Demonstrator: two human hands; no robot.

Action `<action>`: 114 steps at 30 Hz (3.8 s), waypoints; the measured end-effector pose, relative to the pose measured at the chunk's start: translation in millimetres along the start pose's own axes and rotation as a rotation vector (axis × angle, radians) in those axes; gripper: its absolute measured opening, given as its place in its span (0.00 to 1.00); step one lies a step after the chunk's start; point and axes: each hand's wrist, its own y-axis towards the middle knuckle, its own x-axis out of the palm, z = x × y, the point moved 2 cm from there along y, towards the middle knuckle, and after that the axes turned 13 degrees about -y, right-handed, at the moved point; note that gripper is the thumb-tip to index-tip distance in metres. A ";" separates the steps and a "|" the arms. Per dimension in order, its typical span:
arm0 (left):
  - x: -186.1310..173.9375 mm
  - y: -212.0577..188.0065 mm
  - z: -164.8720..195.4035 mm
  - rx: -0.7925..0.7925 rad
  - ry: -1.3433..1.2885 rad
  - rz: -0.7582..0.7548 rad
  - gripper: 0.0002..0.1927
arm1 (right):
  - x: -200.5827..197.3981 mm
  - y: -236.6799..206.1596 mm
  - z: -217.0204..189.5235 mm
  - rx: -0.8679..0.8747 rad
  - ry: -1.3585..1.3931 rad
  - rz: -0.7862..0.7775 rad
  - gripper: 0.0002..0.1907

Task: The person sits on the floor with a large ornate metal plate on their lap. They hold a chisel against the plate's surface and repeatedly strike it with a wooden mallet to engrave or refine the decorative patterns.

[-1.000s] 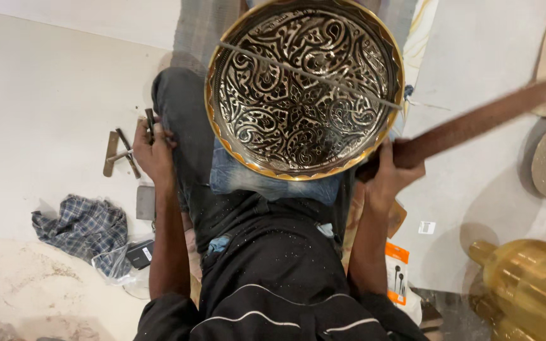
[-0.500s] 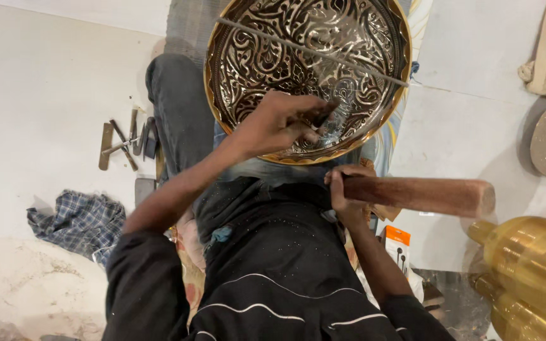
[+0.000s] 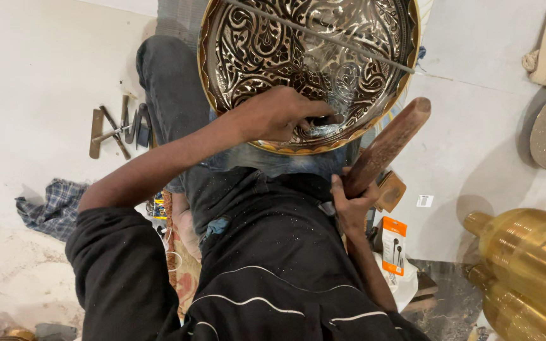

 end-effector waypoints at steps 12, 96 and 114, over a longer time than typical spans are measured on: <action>2.7 4.7 -8.7 0.033 0.182 -0.109 0.36 | -13.4 37.4 -38.1 -0.117 -0.030 -0.091 0.16; 9.8 5.6 -15.1 -0.151 0.260 -0.215 0.46 | -30.5 45.7 -53.5 -0.149 -0.428 -0.092 0.13; 8.1 7.2 -12.4 -0.069 0.223 -0.172 0.37 | -22.9 28.8 -56.5 -0.112 0.063 -0.061 0.09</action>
